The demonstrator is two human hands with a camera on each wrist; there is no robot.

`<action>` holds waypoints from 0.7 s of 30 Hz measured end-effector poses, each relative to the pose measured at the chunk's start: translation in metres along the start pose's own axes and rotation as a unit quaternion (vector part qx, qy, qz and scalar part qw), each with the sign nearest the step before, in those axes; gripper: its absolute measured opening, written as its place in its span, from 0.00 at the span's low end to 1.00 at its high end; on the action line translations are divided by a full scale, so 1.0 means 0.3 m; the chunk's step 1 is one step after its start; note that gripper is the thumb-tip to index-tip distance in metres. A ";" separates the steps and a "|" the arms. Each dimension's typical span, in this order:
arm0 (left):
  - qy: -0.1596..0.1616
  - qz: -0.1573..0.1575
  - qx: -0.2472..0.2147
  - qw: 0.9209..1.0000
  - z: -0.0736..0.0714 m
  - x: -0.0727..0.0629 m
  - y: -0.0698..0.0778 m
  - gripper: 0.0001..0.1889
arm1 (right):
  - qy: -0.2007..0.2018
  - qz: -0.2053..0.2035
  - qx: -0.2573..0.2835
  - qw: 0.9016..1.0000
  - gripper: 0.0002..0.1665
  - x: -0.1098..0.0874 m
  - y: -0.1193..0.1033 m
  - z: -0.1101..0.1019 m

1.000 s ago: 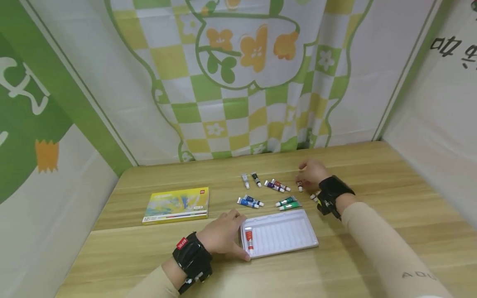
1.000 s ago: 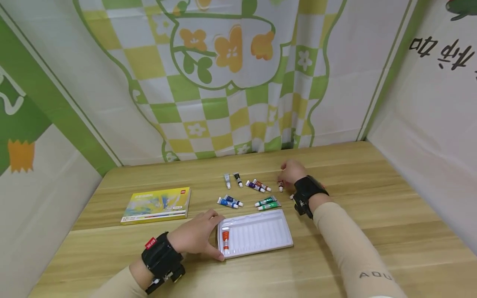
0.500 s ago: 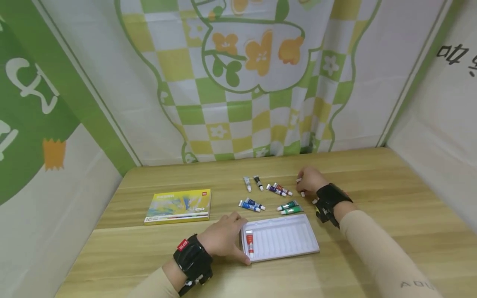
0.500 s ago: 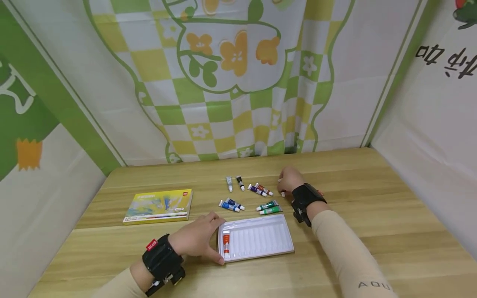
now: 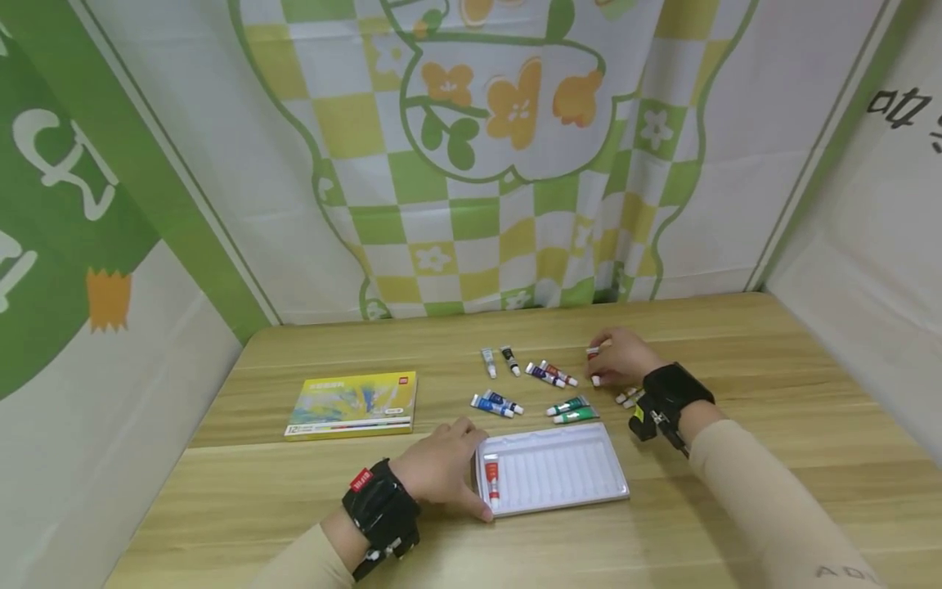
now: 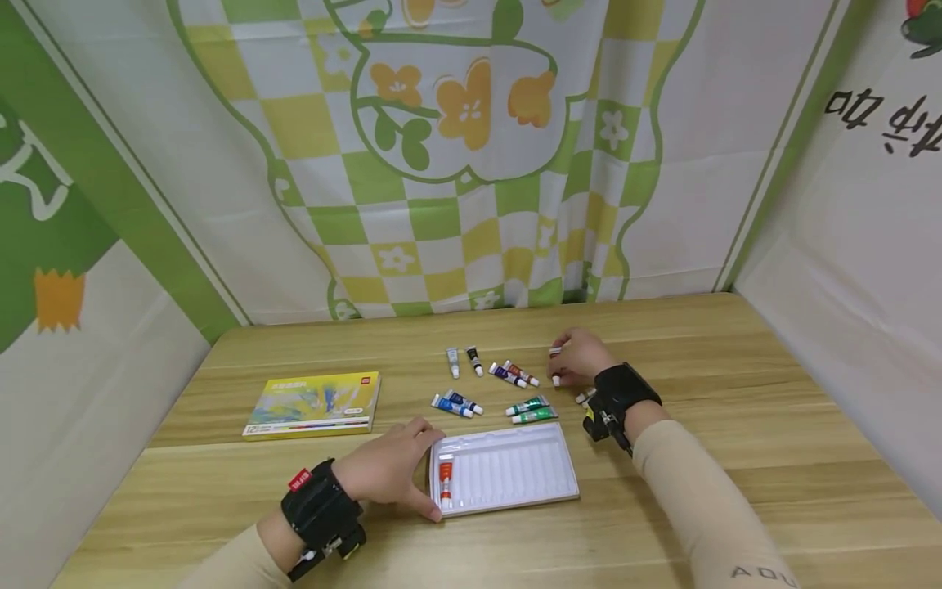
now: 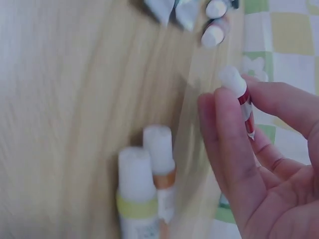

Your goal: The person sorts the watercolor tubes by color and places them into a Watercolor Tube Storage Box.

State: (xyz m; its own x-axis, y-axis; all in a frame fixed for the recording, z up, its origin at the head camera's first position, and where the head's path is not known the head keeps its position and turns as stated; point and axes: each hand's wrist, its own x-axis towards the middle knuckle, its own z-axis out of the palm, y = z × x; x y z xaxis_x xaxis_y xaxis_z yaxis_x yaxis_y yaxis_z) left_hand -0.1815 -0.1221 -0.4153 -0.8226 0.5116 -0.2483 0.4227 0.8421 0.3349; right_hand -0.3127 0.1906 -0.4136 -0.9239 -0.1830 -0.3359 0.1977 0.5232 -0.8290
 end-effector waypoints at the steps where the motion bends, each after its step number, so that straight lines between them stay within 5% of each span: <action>1: 0.000 0.001 0.000 1.000 0.000 0.002 -0.001 0.56 | -0.003 -0.001 0.016 1.000 0.29 -0.004 0.001 0.001; 12: -0.001 0.002 -0.007 1.000 0.009 0.003 -0.003 0.56 | -0.064 0.004 0.119 0.991 0.29 -0.054 0.032 0.064; 21: -0.006 0.009 0.001 1.000 -0.001 0.008 -0.008 0.57 | -0.128 0.001 0.236 0.963 0.16 -0.133 -0.026 0.166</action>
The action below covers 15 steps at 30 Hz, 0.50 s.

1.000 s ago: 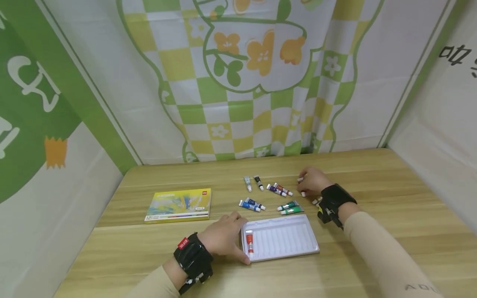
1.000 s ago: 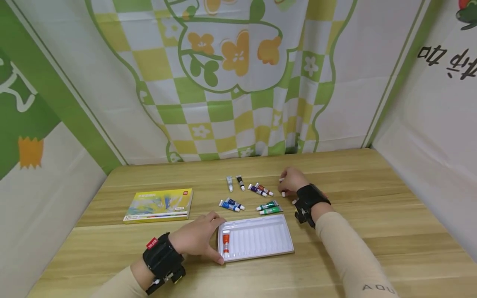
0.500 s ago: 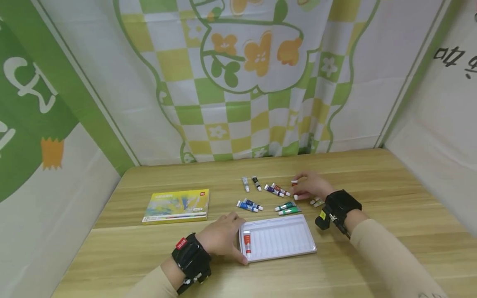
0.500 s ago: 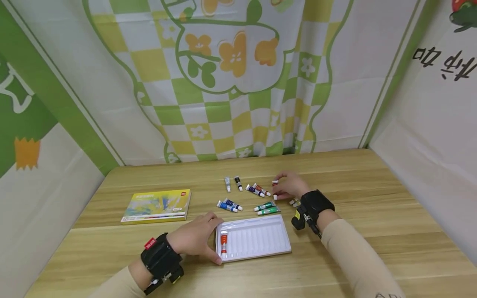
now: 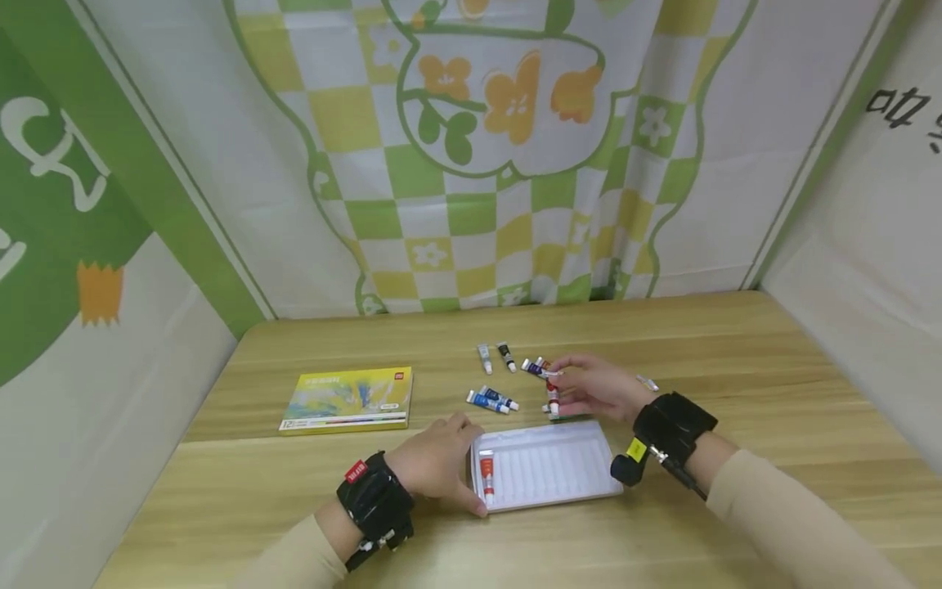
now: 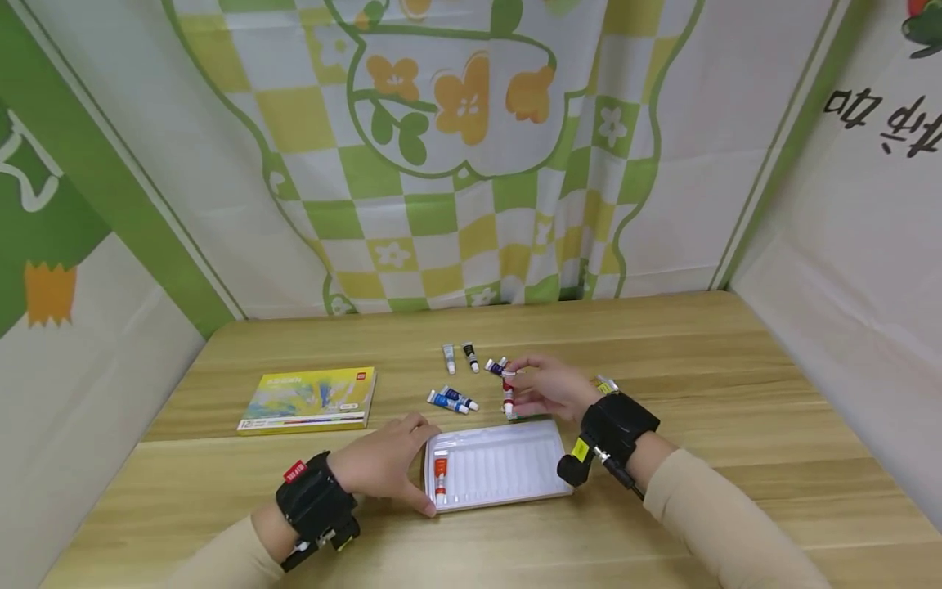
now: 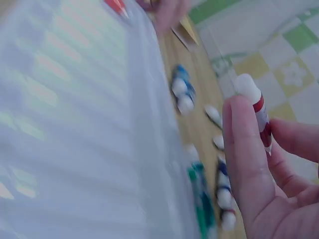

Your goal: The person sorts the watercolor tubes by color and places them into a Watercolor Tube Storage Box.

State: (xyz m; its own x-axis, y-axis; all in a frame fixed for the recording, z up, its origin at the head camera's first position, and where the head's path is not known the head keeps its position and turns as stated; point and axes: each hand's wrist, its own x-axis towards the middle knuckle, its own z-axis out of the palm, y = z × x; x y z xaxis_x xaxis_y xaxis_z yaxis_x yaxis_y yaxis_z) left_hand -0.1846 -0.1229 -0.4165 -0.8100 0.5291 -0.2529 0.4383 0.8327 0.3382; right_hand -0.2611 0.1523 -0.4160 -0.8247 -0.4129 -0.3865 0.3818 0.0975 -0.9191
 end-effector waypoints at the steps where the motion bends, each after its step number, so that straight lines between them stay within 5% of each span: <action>1: 0.000 0.003 0.001 1.000 -0.001 0.000 0.000 0.57 | -0.005 0.004 0.006 1.000 0.14 -0.005 0.005 0.019; 15: -0.001 0.006 -0.005 1.000 -0.005 0.004 -0.003 0.55 | -0.039 0.017 0.010 0.999 0.16 -0.075 0.080 0.205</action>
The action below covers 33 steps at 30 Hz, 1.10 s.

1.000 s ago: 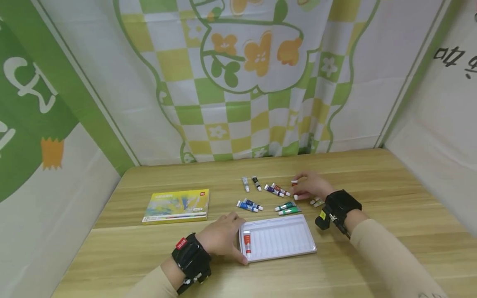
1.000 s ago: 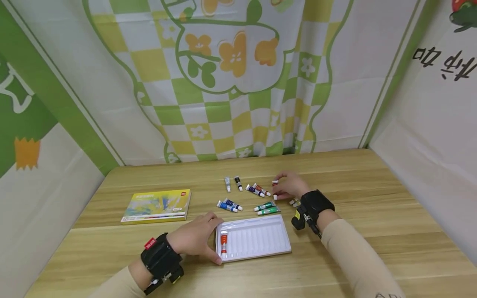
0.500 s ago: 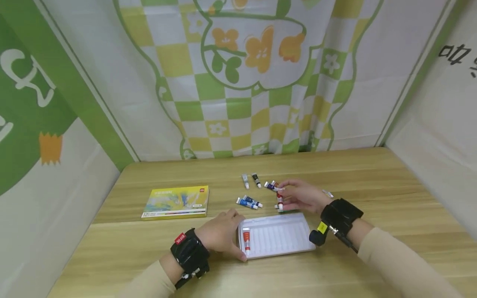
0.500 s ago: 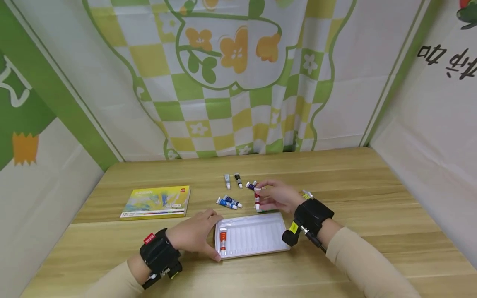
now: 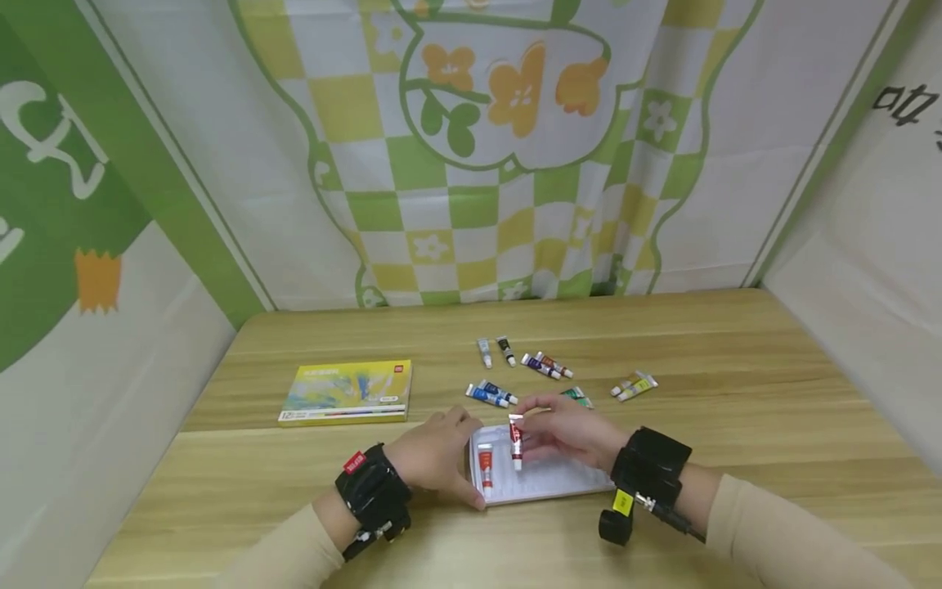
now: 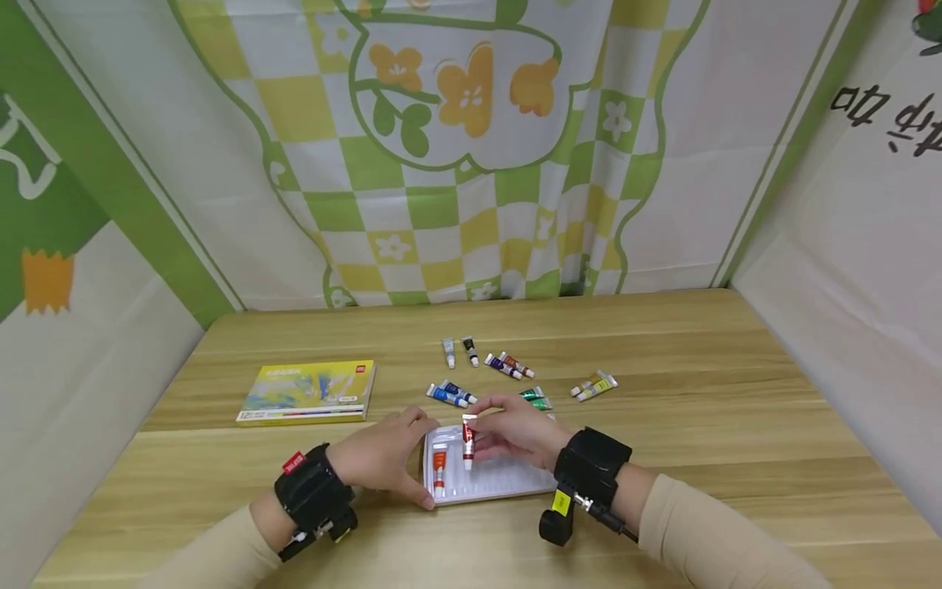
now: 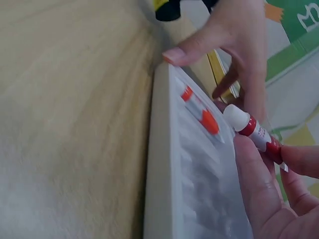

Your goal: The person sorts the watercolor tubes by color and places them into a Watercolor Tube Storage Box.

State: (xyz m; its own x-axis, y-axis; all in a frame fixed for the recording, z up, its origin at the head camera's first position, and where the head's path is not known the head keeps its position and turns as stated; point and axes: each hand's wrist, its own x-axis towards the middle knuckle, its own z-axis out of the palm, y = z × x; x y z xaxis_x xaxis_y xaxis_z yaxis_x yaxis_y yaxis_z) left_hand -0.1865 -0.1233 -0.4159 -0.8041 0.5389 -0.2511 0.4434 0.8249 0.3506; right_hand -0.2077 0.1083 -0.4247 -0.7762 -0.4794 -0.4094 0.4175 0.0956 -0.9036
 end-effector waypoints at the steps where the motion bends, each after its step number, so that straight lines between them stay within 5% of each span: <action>1: 0.000 0.001 0.000 1.000 -0.001 0.002 0.000 0.55 | 0.001 -0.002 -0.004 1.000 0.16 -0.001 0.000 0.008; 17: -0.004 -0.006 -0.006 1.000 0.001 0.009 0.002 0.54 | 0.012 -0.003 -0.050 0.999 0.18 0.002 0.032 0.075; 22: -0.001 -0.003 -0.005 1.000 -0.004 0.003 0.001 0.53 | 0.006 -0.019 -0.121 0.993 0.16 0.014 0.027 0.078; 25: 0.000 -0.001 -0.002 1.000 -0.005 0.004 0.001 0.53 | 0.001 -0.045 -0.209 0.977 0.11 0.028 0.017 0.077; 29: 0.000 -0.002 0.005 1.000 -0.001 0.006 -0.003 0.53 | -0.006 -0.088 -0.327 0.941 0.07 0.047 0.002 0.082; 33: -0.002 -0.006 0.007 1.000 0.003 0.005 -0.007 0.54 | -0.007 -0.106 -0.390 0.915 0.07 0.053 -0.007 0.094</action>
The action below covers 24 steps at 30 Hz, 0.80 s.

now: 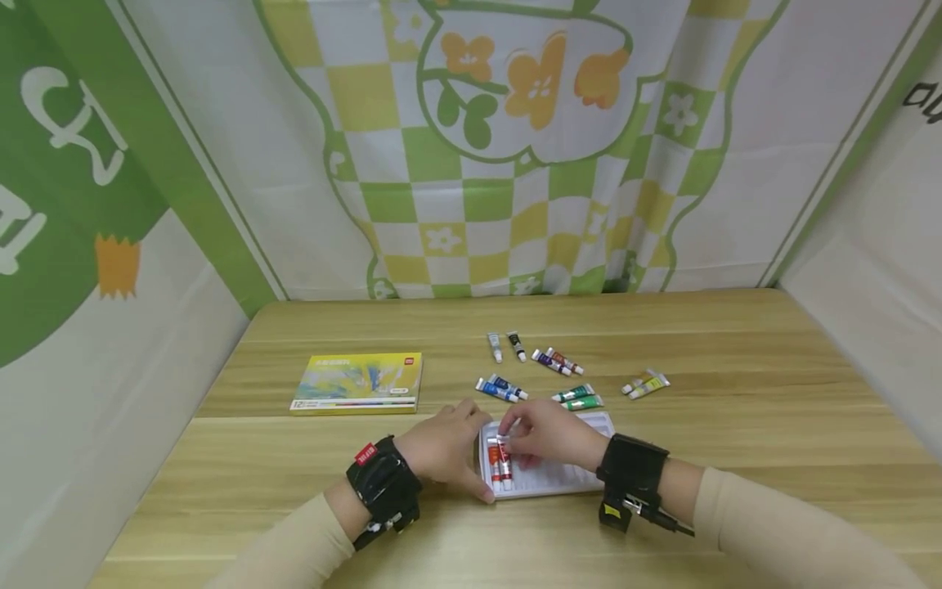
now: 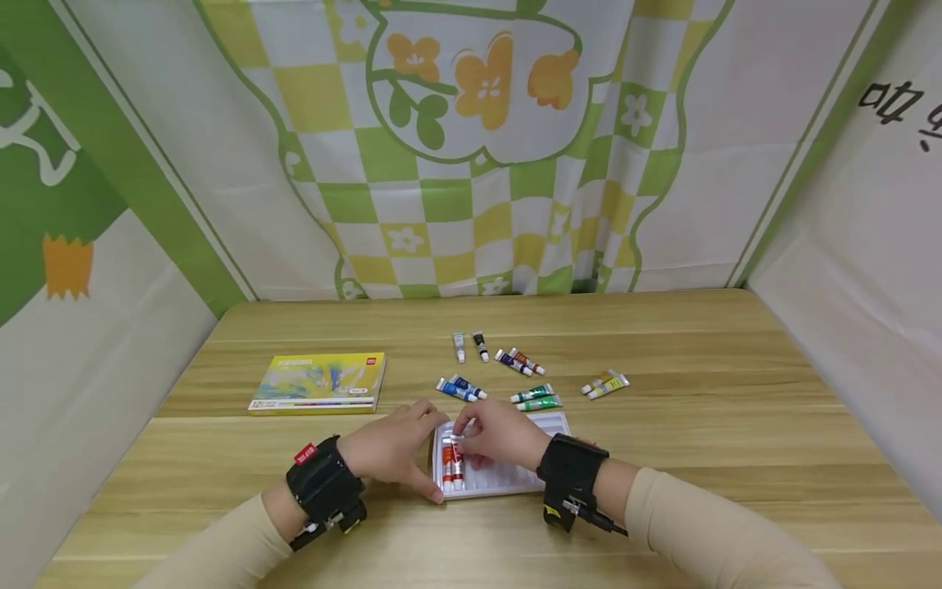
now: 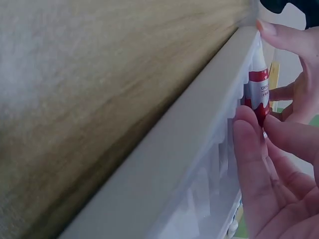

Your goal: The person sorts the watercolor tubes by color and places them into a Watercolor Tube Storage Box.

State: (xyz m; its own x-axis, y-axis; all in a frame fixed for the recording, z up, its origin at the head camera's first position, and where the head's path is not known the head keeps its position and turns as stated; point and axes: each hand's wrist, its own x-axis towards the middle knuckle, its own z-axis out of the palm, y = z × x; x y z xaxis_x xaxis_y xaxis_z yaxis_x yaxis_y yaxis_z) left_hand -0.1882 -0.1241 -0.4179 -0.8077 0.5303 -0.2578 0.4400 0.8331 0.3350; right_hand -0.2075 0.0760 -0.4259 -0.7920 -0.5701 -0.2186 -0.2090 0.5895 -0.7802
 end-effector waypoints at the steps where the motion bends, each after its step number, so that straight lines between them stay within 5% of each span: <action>1: -0.001 -0.001 -0.001 1.000 0.000 -0.001 0.001 0.54 | 0.000 -0.002 -0.005 1.000 0.07 0.000 -0.003 0.000; 24: -0.008 0.001 -0.003 1.000 -0.014 -0.016 0.009 0.54 | 0.025 -0.074 -0.153 0.985 0.19 -0.047 -0.034 0.014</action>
State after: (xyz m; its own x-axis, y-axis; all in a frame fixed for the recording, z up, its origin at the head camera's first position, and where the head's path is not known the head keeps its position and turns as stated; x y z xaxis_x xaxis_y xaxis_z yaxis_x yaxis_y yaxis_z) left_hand -0.1849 -0.1249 -0.4121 -0.8003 0.5341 -0.2725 0.4390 0.8315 0.3404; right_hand -0.1917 0.0756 -0.4173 -0.7655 -0.6385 -0.0797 -0.4816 0.6506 -0.5872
